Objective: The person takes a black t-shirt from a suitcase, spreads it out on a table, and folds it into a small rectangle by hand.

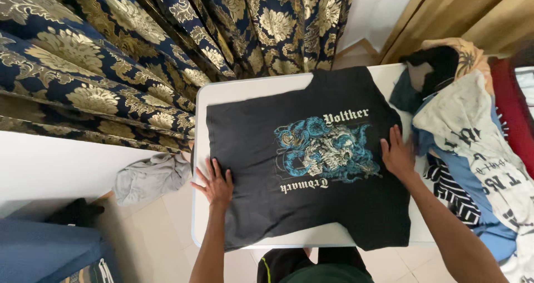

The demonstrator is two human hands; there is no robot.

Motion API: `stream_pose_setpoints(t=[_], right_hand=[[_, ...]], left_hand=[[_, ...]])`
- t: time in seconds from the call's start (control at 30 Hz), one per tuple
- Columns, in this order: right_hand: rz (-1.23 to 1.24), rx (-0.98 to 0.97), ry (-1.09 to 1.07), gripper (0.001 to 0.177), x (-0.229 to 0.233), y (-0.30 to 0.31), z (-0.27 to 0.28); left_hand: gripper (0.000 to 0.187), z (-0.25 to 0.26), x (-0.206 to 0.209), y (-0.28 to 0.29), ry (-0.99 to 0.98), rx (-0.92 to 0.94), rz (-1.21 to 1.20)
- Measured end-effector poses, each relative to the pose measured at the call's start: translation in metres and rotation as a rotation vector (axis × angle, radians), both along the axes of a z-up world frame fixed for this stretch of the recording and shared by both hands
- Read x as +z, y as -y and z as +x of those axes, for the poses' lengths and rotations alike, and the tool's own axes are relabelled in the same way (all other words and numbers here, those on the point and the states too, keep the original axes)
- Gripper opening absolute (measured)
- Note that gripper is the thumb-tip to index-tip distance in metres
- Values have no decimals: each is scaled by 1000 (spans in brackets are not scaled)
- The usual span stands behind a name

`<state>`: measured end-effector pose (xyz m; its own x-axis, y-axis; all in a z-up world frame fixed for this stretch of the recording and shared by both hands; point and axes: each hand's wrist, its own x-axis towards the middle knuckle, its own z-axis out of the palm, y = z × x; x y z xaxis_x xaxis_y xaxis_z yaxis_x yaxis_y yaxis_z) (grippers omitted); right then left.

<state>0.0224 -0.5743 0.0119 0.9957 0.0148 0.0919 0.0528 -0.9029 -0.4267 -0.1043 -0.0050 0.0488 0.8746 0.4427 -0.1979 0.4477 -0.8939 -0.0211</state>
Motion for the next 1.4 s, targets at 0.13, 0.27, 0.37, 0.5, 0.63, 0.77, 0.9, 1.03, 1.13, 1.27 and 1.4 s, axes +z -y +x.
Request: stream_pose_setpoints(t=[0.13, 0.27, 0.37, 0.5, 0.63, 0.77, 0.9, 1.03, 1.13, 1.27, 1.4], right_hand=[[-177, 4, -13, 72, -2, -14, -37], [-223, 150, -47, 73, 0, -51, -91], [-102, 162, -39, 71, 2, -53, -122], [-69, 104, -30, 69, 7, -37, -166], [-128, 60, -57, 66, 21, -10, -191], [-175, 55, -42, 65, 35, 18, -202], [-141, 57, 21, 63, 36, 22, -208], [-104, 0, -14, 59, 33, 18, -220], [29, -63, 82, 53, 30, 12, -231], [9, -123, 103, 51, 24, 2, -253], [-34, -114, 69, 47, 19, 9, -274]], left_hand=[[67, -20, -3, 42, 150, -110, 1], [68, -74, -6, 124, 273, -212, -189], [71, -105, -6, 135, 243, -217, -213], [69, -122, -8, 108, 226, -221, -178], [70, -130, -22, 78, 390, -189, -302], [80, -134, -30, 66, 316, -14, -219], [77, -147, -28, 54, 241, 198, -200], [74, -182, -22, 59, 214, 311, -193], [68, -196, -22, 72, 216, 297, -131], [55, -203, -28, 119, 358, 81, -246], [53, -208, -28, 170, 336, -110, -344]])
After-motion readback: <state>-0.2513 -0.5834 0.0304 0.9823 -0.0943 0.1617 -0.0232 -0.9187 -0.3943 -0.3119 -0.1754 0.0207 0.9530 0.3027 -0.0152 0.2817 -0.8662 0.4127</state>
